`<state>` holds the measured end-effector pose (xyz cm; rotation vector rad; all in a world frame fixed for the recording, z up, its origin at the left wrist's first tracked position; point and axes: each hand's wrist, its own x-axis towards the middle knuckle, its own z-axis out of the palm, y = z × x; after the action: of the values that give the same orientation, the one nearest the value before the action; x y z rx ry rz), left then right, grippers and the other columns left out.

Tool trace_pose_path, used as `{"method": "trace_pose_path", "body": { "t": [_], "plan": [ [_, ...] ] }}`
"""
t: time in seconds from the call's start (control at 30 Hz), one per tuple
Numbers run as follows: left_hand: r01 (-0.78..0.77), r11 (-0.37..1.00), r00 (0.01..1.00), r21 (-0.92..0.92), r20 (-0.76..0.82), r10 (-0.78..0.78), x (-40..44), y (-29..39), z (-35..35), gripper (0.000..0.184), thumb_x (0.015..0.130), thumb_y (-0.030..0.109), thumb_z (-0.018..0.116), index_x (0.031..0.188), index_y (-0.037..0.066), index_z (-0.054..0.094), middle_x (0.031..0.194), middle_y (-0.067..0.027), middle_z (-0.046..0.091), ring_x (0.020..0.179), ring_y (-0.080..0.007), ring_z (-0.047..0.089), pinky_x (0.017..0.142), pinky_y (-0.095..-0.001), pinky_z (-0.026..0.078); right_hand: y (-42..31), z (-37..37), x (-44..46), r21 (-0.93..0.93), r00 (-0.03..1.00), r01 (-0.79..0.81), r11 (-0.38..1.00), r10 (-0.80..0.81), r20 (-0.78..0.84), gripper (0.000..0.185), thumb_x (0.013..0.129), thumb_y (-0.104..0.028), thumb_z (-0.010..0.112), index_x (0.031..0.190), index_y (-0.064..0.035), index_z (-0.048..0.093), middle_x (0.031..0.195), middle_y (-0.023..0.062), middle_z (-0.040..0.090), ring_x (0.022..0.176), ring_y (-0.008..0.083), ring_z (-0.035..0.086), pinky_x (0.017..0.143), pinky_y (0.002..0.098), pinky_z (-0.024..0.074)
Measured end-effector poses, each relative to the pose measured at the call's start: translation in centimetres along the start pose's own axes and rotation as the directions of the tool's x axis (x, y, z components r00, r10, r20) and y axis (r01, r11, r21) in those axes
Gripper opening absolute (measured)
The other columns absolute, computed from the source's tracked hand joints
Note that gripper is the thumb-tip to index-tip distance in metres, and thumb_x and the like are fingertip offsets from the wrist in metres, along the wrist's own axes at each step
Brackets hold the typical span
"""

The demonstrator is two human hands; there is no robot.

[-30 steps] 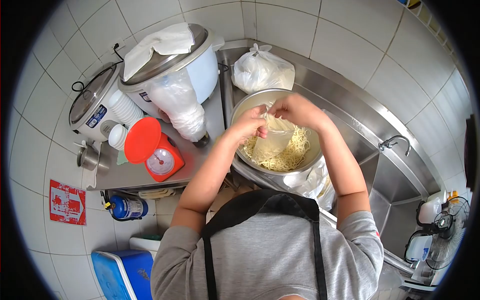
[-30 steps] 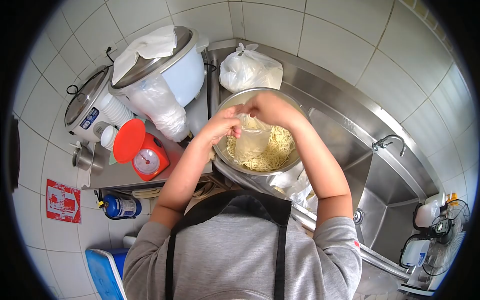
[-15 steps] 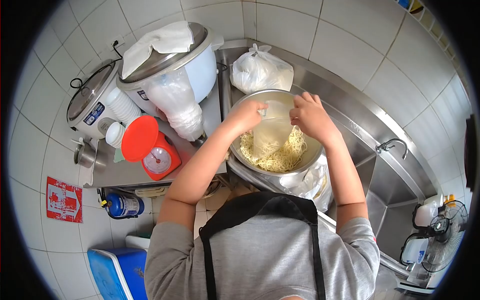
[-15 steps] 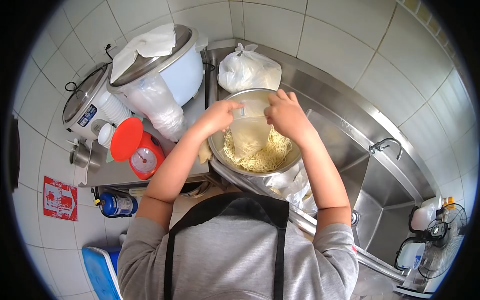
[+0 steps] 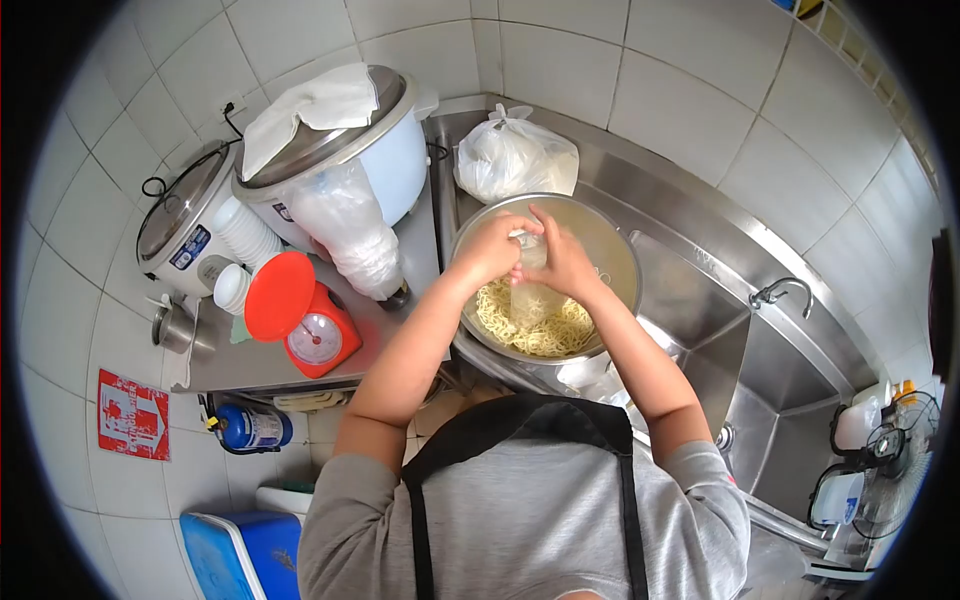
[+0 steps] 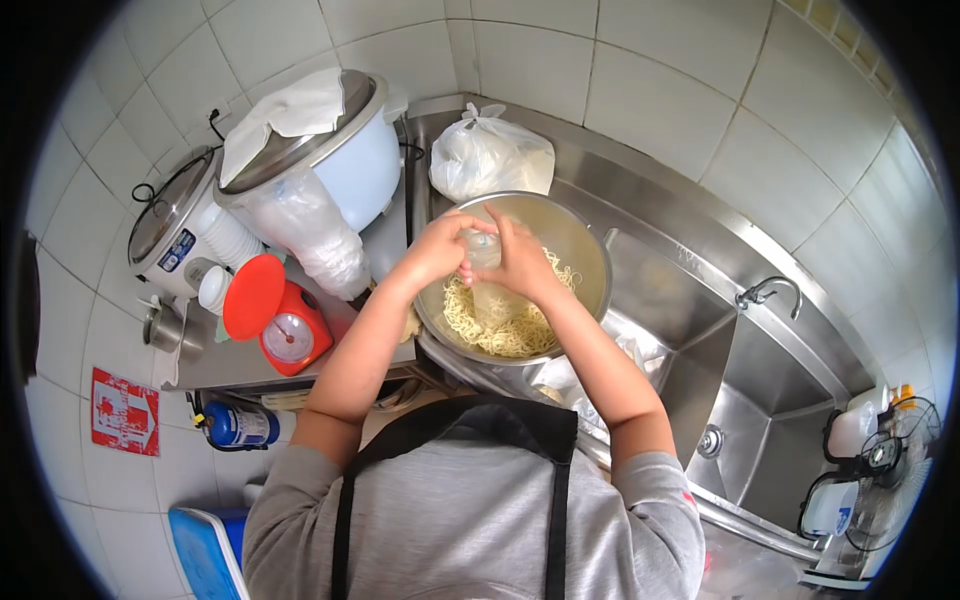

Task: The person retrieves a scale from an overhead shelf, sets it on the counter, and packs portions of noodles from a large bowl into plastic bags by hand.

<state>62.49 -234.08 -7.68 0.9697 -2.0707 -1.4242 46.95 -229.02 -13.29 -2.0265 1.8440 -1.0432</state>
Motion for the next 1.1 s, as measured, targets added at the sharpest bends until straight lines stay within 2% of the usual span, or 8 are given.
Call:
{"method": "trace_pose_path", "body": {
  "t": [0.07, 0.33, 0.47, 0.57, 0.6, 0.77, 0.9, 1.1],
  "plan": [
    [-0.099, 0.995, 0.988, -0.028, -0.117, 0.096, -0.3, -0.1, -0.3, 0.043, 0.073, -0.015, 0.041, 0.108, 0.002, 0.059, 0.113, -0.0094, 0.046, 0.067, -0.0152, 0.06, 0.057, -0.025, 0.052, 2.7, 1.9, 1.6, 0.485, 0.98, -0.084, 0.87, -0.016, 0.197, 0.045, 0.072, -0.035, 0.074, 0.097, -0.0024, 0.058, 0.072, 0.0086, 0.059, 0.073, 0.0165, 0.057, 0.069, 0.0298, 0.0444],
    [-0.279, 0.944, 0.883, -0.175, -0.433, 0.18, -3.5, -1.1, -3.2, 0.032, 0.083, 0.0, 0.043, 0.114, 0.0, 0.054, 0.11, -0.0049, 0.054, 0.079, -0.0111, 0.057, 0.064, -0.0235, 0.05, -3.1, -3.0, 1.3, 0.368, 0.999, -0.005, 0.93, 0.019, -0.036, 0.023, 0.08, -0.027, 0.067, 0.084, -0.0047, 0.063, 0.07, 0.0107, 0.061, 0.067, 0.0182, 0.056, 0.066, 0.0318, 0.0441],
    [-0.209, 0.942, 0.937, -0.262, -0.33, 0.116, -3.4, -3.0, -3.6, 0.033, 0.086, 0.005, 0.048, 0.119, 0.002, 0.051, 0.113, -0.0088, 0.054, 0.085, -0.0105, 0.055, 0.073, -0.0247, 0.047, -2.8, -3.9, 2.2, 0.283, 0.976, -0.025, 0.959, -0.038, 0.215, 0.026, 0.079, -0.028, 0.067, 0.085, -0.004, 0.062, 0.075, 0.0163, 0.061, 0.065, 0.0269, 0.056, 0.064, 0.0359, 0.0437],
    [-0.296, 0.896, 0.938, -0.329, -0.279, 0.207, -3.5, -3.4, -3.1, 0.037, 0.087, 0.011, 0.053, 0.123, 0.002, 0.047, 0.116, -0.0097, 0.053, 0.094, -0.0116, 0.053, 0.083, -0.0264, 0.044, -3.6, -4.1, 2.0, 0.301, 0.997, 0.024, 0.953, -0.002, -0.073, 0.025, 0.078, -0.029, 0.067, 0.088, -0.0062, 0.065, 0.078, 0.0167, 0.062, 0.067, 0.0276, 0.058, 0.065, 0.0356, 0.045],
    [-0.321, 0.887, 0.942, -0.33, -0.205, 0.265, -3.3, -3.8, -2.9, 0.044, 0.087, 0.016, 0.056, 0.127, 0.002, 0.044, 0.121, -0.0108, 0.05, 0.108, -0.0169, 0.048, 0.093, -0.0301, 0.038, -1.2, -1.9, 2.6, 0.24, 0.996, 0.007, 0.971, -0.028, 0.083, 0.027, 0.076, -0.03, 0.068, 0.09, -0.0075, 0.066, 0.08, 0.0169, 0.063, 0.069, 0.0267, 0.059, 0.066, 0.035, 0.0457],
    [-0.133, 0.977, 0.956, 0.169, 0.281, 0.082, -0.6, -5.9, -1.0, 0.051, 0.085, 0.017, 0.059, 0.13, 0.003, 0.042, 0.129, -0.0109, 0.045, 0.119, -0.0225, 0.043, 0.104, -0.0348, 0.025, -4.1, -1.8, 2.8, 0.336, 0.962, 0.16, 0.928, -0.222, 0.156, 0.025, 0.073, -0.03, 0.069, 0.086, -0.0081, 0.066, 0.077, 0.0178, 0.062, 0.068, 0.0312, 0.059, 0.065, 0.0372, 0.0452],
    [-0.507, 0.862, 0.835, -0.022, 0.237, 0.497, 3.0, -7.1, 2.9, 0.059, 0.08, 0.032, 0.065, 0.129, 0.007, 0.042, 0.13, -0.0107, 0.044, 0.119, -0.023, 0.042, 0.104, -0.0375, 0.025, -8.7, -3.1, 2.7, 0.244, 0.928, 0.298, 0.923, -0.34, 0.155, 0.024, 0.071, -0.028, 0.07, 0.077, -0.0062, 0.062, 0.07, 0.0186, 0.058, 0.067, 0.0356, 0.057, 0.062, 0.0406, 0.0439],
    [-0.572, 0.815, 0.82, 0.094, 0.081, 0.566, 2.9, -8.4, 4.6, 0.048, 0.082, 0.028, 0.06, 0.122, 0.006, 0.045, 0.122, -0.0116, 0.048, 0.113, -0.0248, 0.045, 0.097, -0.0389, 0.029, -9.7, -3.7, 0.9, 0.221, 0.943, 0.321, 0.921, -0.332, 0.015, 0.027, 0.071, -0.027, 0.069, 0.072, -0.0031, 0.056, 0.066, 0.0185, 0.055, 0.067, 0.0388, 0.054, 0.058, 0.0426, 0.0424]
  ]
}}
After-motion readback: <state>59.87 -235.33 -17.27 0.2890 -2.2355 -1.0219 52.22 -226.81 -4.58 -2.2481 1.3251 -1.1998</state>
